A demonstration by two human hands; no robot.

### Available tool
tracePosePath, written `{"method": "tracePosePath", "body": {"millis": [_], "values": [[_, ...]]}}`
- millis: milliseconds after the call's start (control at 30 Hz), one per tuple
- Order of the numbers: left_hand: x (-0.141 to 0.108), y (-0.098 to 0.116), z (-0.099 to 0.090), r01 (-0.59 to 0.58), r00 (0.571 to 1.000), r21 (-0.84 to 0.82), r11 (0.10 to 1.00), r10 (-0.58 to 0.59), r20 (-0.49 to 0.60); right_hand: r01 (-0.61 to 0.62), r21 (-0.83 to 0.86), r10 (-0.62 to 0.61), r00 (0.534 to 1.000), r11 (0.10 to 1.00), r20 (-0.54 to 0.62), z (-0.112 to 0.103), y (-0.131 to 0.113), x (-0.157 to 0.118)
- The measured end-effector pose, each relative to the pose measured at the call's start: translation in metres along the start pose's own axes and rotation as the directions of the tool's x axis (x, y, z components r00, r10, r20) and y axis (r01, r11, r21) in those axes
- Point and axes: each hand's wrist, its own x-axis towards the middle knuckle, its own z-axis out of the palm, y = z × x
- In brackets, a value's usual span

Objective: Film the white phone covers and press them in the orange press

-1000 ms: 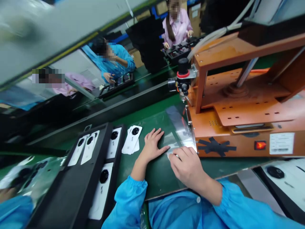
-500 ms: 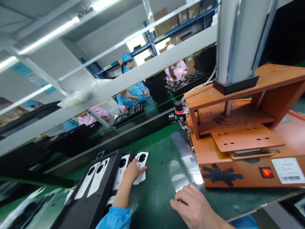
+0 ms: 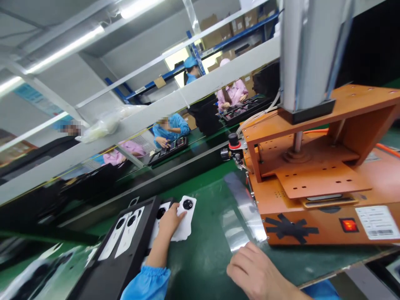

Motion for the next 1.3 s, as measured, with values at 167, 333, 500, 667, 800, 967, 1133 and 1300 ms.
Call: {"method": "tracePosePath", "body": {"millis": [167, 333, 500, 667, 800, 967, 1133, 1300], "values": [[-0.028, -0.003, -0.015, -0.006, 0.992, -0.336, 0.942, -0.038, -0.123, -0.173, 0.189, 0.17, 0.985, 0.967, 0.034, -0.004, 0.005, 0.004], [-0.114, 0.011, 0.019, -0.052, 0.998, -0.71, 0.703, 0.067, -0.007, -0.588, 0.408, 0.596, 0.793, 0.698, 0.125, -0.008, 0.005, 0.028], [-0.196, 0.04, 0.066, 0.115, 0.993, -0.928, 0.356, -0.033, 0.11, -0.711, 0.582, 0.718, 0.633, 0.394, 0.288, 0.01, 0.017, 0.056], [-0.22, 0.033, 0.063, -0.008, 1.0, -0.67, 0.742, -0.01, -0.024, -0.746, 0.598, 0.709, 0.588, 0.291, 0.389, 0.035, 0.029, 0.064], [-0.228, 0.01, 0.061, -0.388, 0.906, -0.279, 0.879, 0.308, -0.291, -0.745, 0.583, 0.735, 0.587, 0.325, 0.339, 0.038, 0.036, 0.068], [-0.249, 0.022, 0.084, -0.552, 0.814, -0.125, 0.825, 0.5, -0.294, -0.745, 0.492, 0.736, 0.622, 0.451, 0.266, 0.041, 0.044, 0.072], [-0.255, 0.039, 0.093, -0.498, 0.836, -0.141, 0.856, 0.43, -0.341, -0.755, 0.274, 0.69, 0.655, 0.595, 0.306, 0.052, 0.035, 0.076], [-0.251, 0.034, 0.096, -0.524, 0.813, -0.136, 0.841, 0.447, -0.373, -0.753, 0.085, 0.681, 0.631, 0.652, 0.372, 0.062, 0.017, 0.082]]}}
